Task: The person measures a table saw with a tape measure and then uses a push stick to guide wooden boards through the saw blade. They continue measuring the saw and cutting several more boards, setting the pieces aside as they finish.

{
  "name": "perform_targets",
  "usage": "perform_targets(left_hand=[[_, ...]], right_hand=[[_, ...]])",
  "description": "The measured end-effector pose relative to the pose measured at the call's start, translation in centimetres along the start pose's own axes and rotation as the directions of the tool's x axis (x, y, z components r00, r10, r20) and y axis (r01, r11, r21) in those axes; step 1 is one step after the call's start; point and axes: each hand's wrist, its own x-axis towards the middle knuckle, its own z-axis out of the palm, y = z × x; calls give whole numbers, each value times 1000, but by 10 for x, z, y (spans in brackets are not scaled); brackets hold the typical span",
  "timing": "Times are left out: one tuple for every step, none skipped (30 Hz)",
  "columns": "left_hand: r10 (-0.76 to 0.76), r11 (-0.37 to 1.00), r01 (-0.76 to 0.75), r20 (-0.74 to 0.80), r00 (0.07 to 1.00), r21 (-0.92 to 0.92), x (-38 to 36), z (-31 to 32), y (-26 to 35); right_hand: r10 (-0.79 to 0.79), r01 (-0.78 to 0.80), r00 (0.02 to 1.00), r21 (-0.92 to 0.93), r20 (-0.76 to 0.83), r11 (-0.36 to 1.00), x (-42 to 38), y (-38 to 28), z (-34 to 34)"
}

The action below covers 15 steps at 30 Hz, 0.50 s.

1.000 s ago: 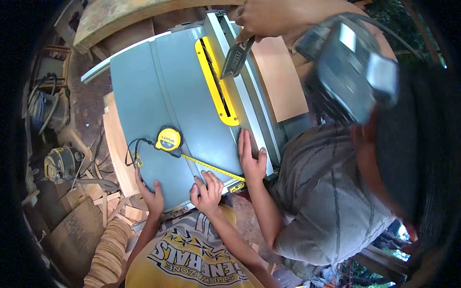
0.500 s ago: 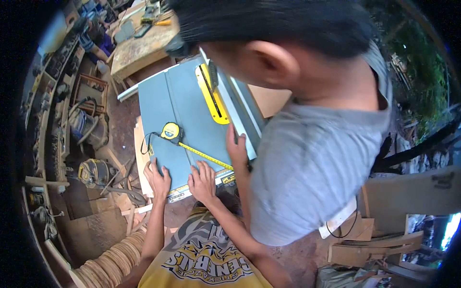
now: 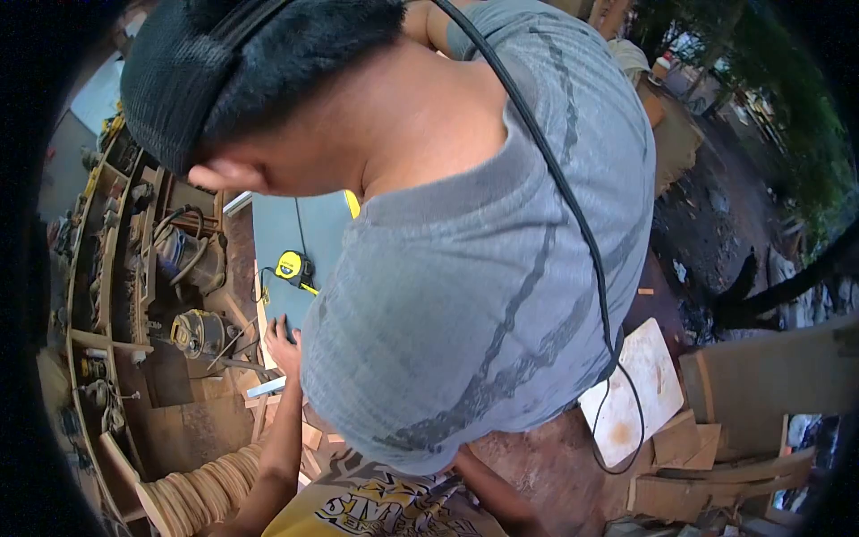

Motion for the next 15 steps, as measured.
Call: perform_targets(left_hand=[[-3,1000,3,-1,1000,-1,2,0,1],[6,1000,-6,-11,1000,-2,2,-1,1],[14,1000,-14,-19,1000,-4,1,-1,1],[21,1000,-22,-27,999,-5,0,-1,1],[32,999,-32,-34,999,-3,0,-1,0],[42,999,-42,-41,998,-1,1,0,-2],[50,999,-50,-47,998,-1,1,2,-3],[48,999,-49,-44,998,-14,1,0,-2],[53,999,-54,-59,997,-5,1,3,-4],[54,999,-54,-59,997,1,1,3,-5],[52,999,-52,-58,997,2,0,3,-5],[46,999,-46,-53,998,-3,-2,3,-5],[48,999,-49,-51,998,-3,0,1,-4],[48,999,-48,-52,997,5,1,-1,0],[51,999,-51,-69,996,-1,0,0,-1]], right_hand=[[11,-12,1000,-31,-23,999,-3,3,-12],[24,-27,998,-65,-51,998,-4,6,-23],[27,-35,996,-96,-82,995,-3,9,-33],[5,-23,993,-146,-121,989,-2,7,-45],[-26,-7,987,-202,-161,979,2,5,-58],[-64,8,978,-269,-198,963,11,1,-71],[-119,37,967,-338,-227,940,18,-4,-82],[-192,67,947,-430,-256,900,33,-14,-95],[-269,90,924,-529,-273,844,51,-24,-107],[-349,88,895,-656,-278,749,75,-35,-119],[-409,77,872,-752,-267,655,95,-43,-129],[-455,43,854,-837,-253,545,117,-50,-135],[-481,-12,845,-907,-234,421,138,-56,-139],[-494,-78,841,-953,-220,292,156,-61,-142],[-493,-151,843,-975,-215,166,171,-63,-143]])
